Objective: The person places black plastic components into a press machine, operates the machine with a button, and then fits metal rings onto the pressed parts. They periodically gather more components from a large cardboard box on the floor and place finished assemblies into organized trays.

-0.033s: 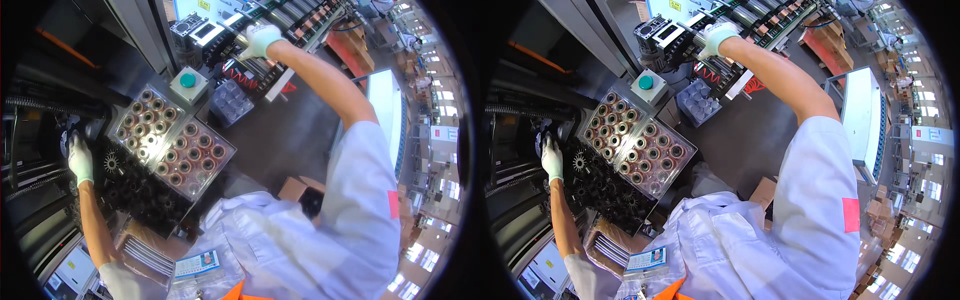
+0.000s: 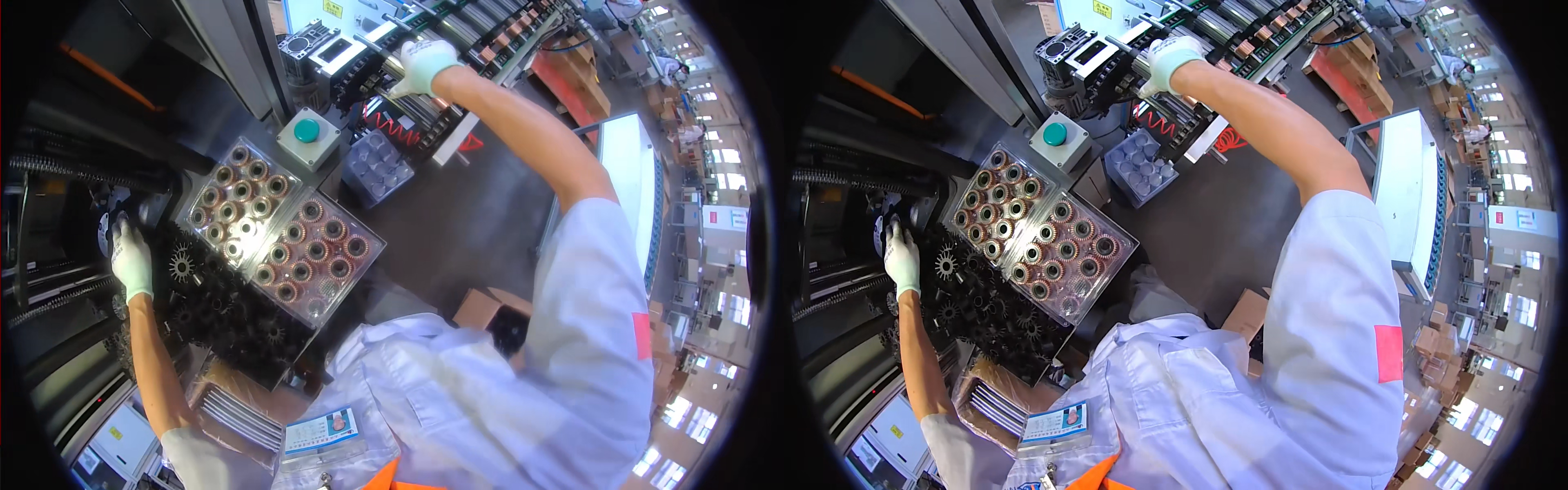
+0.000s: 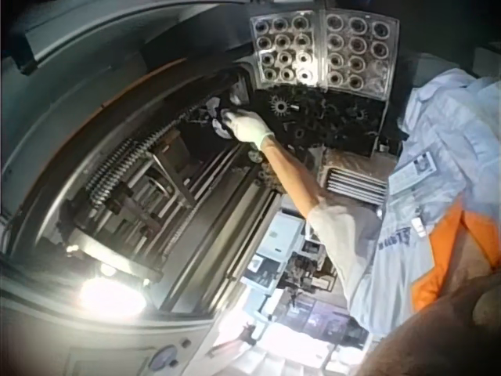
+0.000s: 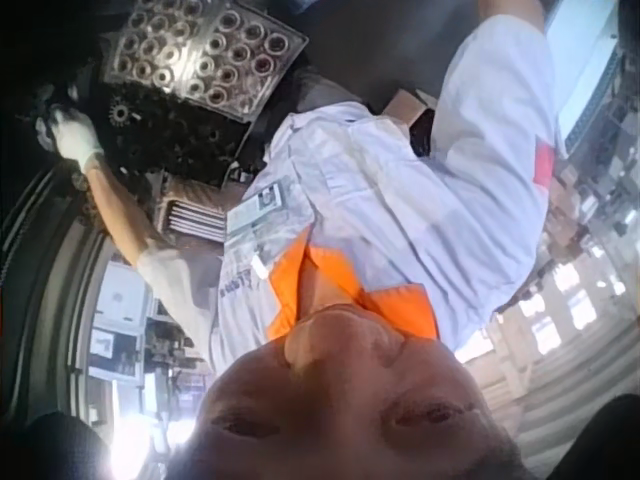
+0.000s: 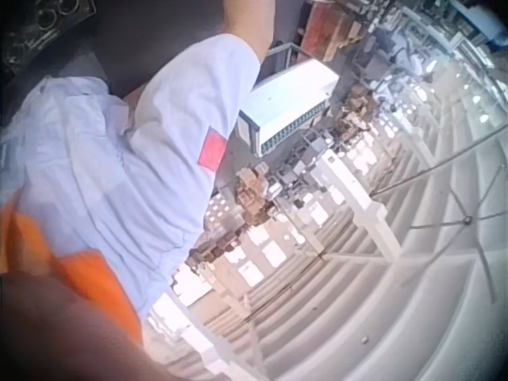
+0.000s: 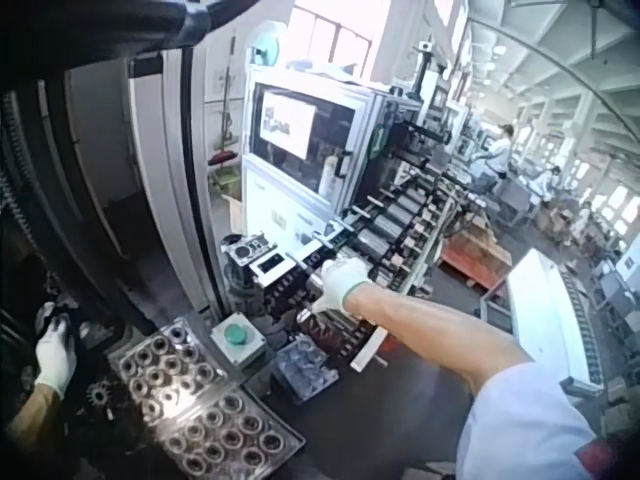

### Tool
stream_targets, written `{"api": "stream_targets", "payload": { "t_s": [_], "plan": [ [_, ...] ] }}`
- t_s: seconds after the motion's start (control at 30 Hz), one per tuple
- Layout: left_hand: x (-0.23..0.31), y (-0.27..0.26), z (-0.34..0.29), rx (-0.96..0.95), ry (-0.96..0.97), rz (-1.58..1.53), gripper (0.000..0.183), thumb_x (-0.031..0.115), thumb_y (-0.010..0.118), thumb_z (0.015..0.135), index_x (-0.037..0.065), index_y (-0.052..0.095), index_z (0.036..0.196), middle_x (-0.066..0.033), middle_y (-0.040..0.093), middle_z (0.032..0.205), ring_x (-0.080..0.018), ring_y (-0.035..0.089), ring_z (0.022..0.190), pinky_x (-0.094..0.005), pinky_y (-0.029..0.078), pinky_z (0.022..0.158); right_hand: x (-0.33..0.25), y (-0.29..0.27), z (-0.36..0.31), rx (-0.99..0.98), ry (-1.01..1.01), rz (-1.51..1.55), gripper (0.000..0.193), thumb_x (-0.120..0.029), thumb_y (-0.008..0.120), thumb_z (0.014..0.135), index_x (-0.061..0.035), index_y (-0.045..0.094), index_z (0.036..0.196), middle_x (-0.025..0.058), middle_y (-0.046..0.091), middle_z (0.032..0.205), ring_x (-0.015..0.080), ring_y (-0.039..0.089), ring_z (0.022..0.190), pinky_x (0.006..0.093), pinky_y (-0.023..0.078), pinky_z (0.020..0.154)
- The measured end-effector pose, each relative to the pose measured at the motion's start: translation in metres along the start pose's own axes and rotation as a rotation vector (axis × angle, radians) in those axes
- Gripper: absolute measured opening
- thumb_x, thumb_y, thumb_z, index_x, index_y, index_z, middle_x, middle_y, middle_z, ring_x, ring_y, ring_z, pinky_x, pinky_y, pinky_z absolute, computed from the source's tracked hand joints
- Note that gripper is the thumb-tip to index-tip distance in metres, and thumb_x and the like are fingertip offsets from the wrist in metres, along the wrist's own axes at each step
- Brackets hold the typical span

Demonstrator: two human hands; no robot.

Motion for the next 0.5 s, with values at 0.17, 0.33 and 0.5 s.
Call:
{"api": "stream_targets", "payload": {
  "t_s": [0.17,0.33,0.5],
  "plan": [
    [0.003,-0.005,0.011,-0.134,-0.096,0.038,0.04,0.026,0.05,0.101,0.011,0.06,0.137,-0.0182,0.063,0.133,-0.0376,0.066,0.112,-0.0448,0.054,0.093,-0.01,-0.002,-0.003,0.013,-0.001,-0.067,0.082,-0.076,0.067,0.077,-0.0064,0.072,0.12,0.0135,0.074,0.116,0.0297,0.072,0.105,0.0441,0.059,0.083],
    [0.009,-0.08,-0.005,-0.328,-0.227,-0.229,0.043,0.033,0.053,0.099,0.009,0.062,0.133,-0.0197,0.067,0.127,-0.0393,0.063,0.117,-0.0475,0.052,0.095,-0.032,-0.014,-0.037,0.414,-0.208,0.152,0.061,-0.059,0.064,0.089,-0.0101,0.064,0.125,0.0181,0.065,0.124,0.0341,0.066,0.111,0.0456,0.053,0.092],
    [-0.004,-0.17,-0.1,0.106,-0.299,-0.46,0.046,0.019,0.053,0.102,-0.002,0.051,0.142,-0.0234,0.055,0.144,-0.0365,0.053,0.134,-0.0399,0.041,0.112,-0.103,-0.015,-0.143,0.265,-0.496,0.844,0.042,-0.03,0.074,0.089,-0.0025,0.067,0.12,0.0174,0.068,0.116,0.0338,0.065,0.109,0.0393,0.051,0.096]
  ]
}}
Point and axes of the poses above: each hand's wrist, its own z-axis towards the middle knuckle, its own y-axis out of the palm, x = y × z, the point moved 2 cm from there along z, towards the middle knuckle
